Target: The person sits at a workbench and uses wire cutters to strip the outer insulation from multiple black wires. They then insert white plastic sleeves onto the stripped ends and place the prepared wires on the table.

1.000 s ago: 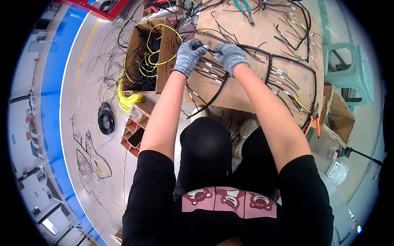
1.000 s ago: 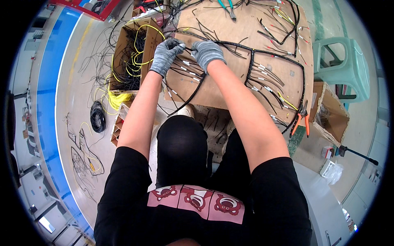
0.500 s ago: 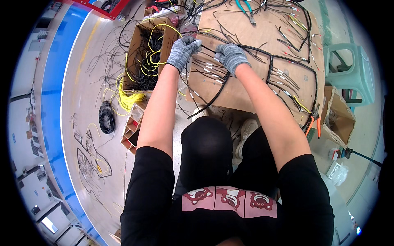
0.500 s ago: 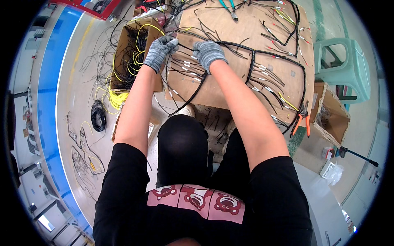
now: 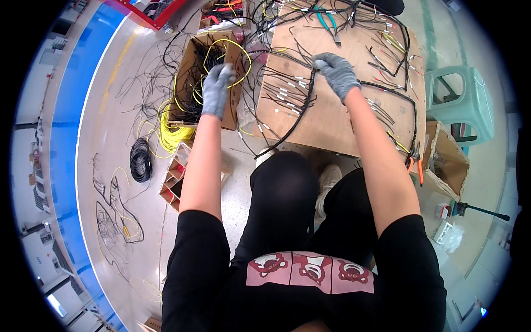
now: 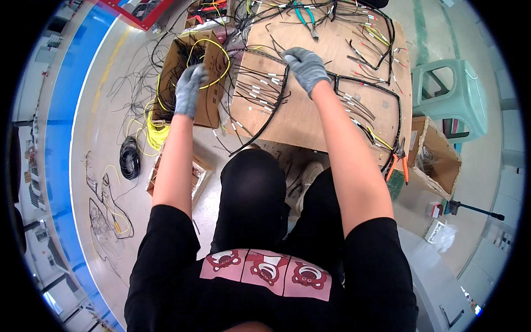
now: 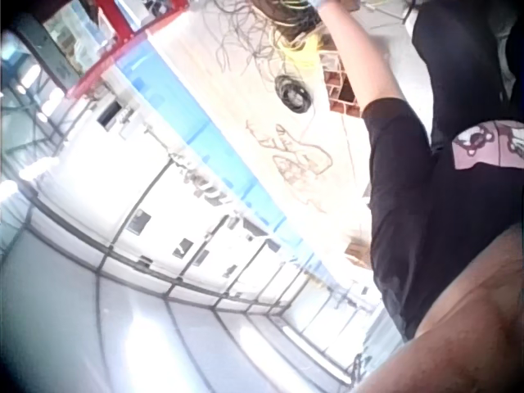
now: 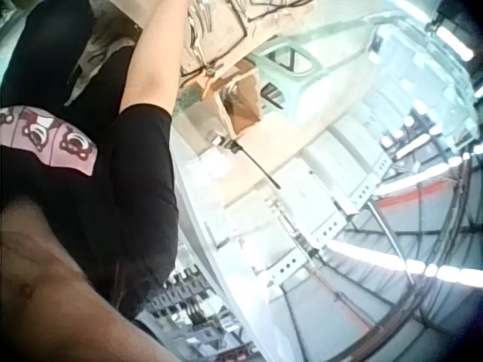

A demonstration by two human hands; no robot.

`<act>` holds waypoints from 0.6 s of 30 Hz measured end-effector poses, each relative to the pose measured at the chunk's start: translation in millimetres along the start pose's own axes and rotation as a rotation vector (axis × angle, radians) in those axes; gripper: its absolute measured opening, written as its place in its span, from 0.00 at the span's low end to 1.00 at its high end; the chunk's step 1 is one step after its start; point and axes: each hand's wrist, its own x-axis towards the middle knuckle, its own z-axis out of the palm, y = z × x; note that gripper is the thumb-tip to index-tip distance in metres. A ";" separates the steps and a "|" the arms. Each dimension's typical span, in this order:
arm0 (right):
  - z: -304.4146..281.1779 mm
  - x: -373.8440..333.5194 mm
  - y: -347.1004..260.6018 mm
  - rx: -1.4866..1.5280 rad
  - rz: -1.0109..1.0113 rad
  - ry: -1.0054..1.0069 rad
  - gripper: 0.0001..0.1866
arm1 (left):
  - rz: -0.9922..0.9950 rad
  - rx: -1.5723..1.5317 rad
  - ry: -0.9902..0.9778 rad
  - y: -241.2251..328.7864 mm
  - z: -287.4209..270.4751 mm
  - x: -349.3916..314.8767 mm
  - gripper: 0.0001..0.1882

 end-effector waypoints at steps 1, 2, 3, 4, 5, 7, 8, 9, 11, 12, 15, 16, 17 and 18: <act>-5.5 -2.6 -1.1 0.027 0.000 -0.006 0.11 | 0.036 -0.022 0.095 -8.5 -23.2 -13.5 0.13; -12.0 -7.9 -8.9 -0.046 -0.058 0.001 0.11 | 0.028 -0.055 0.132 -21.9 -55.5 -30.9 0.11; -22.9 -15.5 -19.0 -0.104 -0.124 -0.001 0.11 | -0.031 -0.245 0.186 -41.2 -82.3 -51.2 0.10; -40.4 -22.7 -17.7 -0.192 -0.188 0.028 0.11 | 0.036 -0.191 0.195 -60.3 -101.3 -74.4 0.10; -51.8 -36.4 -29.1 0.039 -0.053 0.030 0.12 | -0.019 0.099 0.377 -56.5 -107.1 -107.9 0.11; -75.9 -55.3 -31.8 0.064 -0.053 -0.013 0.14 | -0.075 -0.027 0.397 -106.3 -148.4 -170.7 0.11; -68.9 -71.9 -52.8 0.132 -0.025 0.015 0.14 | -0.070 0.058 0.551 -137.1 -171.2 -209.0 0.09; -68.7 -90.5 -66.9 0.151 0.028 0.071 0.14 | -0.170 0.234 0.539 -140.2 -182.3 -237.0 0.09; -66.9 -112.0 -70.4 0.087 0.112 0.062 0.13 | -0.224 0.320 0.731 -158.1 -205.0 -291.9 0.11; -63.6 -118.9 -67.0 0.131 0.092 0.080 0.13 | -0.258 0.290 0.870 -193.5 -228.0 -319.0 0.14; -66.0 -150.1 -57.7 0.100 0.079 0.106 0.12 | -0.342 0.912 0.951 -215.6 -253.2 -338.5 0.22; -68.2 -158.6 -50.3 0.084 0.092 0.101 0.12 | -0.494 1.003 0.956 -172.6 -249.2 -329.4 0.24; -70.7 -167.2 -48.9 0.088 0.103 0.093 0.12 | -0.578 1.001 0.867 -159.0 -259.4 -328.3 0.32; -73.7 -177.1 -46.8 0.090 0.118 0.088 0.11 | -0.570 1.117 0.778 -156.8 -271.1 -326.0 0.37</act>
